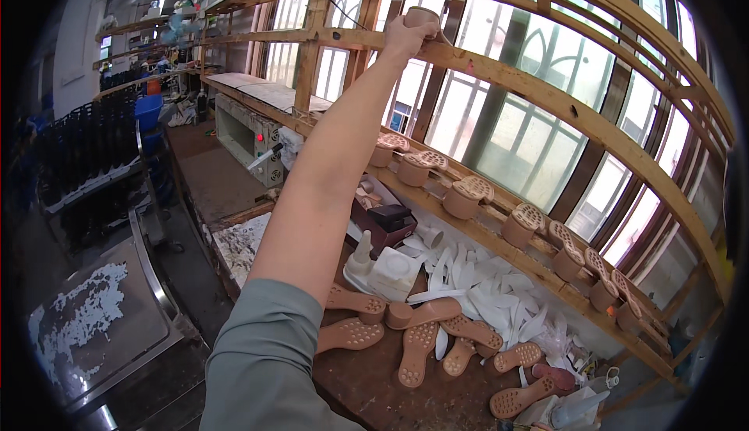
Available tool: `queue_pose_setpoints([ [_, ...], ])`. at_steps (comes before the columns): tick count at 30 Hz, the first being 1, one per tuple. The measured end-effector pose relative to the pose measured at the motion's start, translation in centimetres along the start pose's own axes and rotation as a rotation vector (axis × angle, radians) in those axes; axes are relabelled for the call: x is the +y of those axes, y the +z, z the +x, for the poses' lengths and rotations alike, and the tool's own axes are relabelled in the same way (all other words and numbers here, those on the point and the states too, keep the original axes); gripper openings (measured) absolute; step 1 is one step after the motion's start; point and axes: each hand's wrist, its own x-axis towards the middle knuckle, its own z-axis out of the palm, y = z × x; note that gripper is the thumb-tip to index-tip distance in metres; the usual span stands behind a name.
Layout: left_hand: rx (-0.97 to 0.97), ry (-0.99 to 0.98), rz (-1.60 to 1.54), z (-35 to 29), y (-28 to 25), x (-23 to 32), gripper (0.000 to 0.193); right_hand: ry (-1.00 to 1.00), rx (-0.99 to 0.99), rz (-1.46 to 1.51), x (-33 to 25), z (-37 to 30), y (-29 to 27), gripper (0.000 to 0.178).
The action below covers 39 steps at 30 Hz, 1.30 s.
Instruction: Applying adhesive to the surface of shoe soles using a brush.
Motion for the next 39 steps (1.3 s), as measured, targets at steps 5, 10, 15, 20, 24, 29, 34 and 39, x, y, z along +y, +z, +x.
queue_pose_setpoints([
  [5, 0.419, 0.228, 0.306, -0.2, -1.6, -4.6, 0.053, 0.227, -0.148, 0.03, 2.0, 0.9, -1.9, 0.029],
  [10, -0.088, -0.067, 0.049, -13.2, -4.0, 0.5, 0.042, -0.113, 0.092, 0.275, 1.1, 0.1, 1.1, 0.022],
  [15, -0.645, -0.41, 0.249, -27.0, -9.6, -2.4, 0.038, -0.067, 0.015, 0.356, 0.5, -1.1, 1.6, 0.024],
  [20, -0.904, -0.421, 0.681, -42.8, -13.4, -4.6, 0.047, -0.026, 0.037, 0.351, 1.7, -3.2, -0.3, 0.023],
  [24, -0.783, -0.557, 0.976, -47.0, -13.0, -3.6, 0.047, 0.004, 0.051, 0.374, 2.0, -4.3, -1.6, 0.023],
  [29, -0.954, -0.067, 1.196, -48.7, -9.8, -12.1, 0.069, -0.006, 0.01, 0.423, 3.0, -3.8, -1.5, 0.022],
  [34, -1.26, -0.331, 1.119, -45.3, -9.9, -15.6, 0.081, -0.045, 0.011, 0.401, 2.7, -4.2, -2.1, 0.022],
  [39, -1.164, -0.106, 1.149, -43.3, -9.2, -8.3, 0.065, 0.035, 0.159, 0.368, 4.0, -5.2, -4.9, 0.02],
])
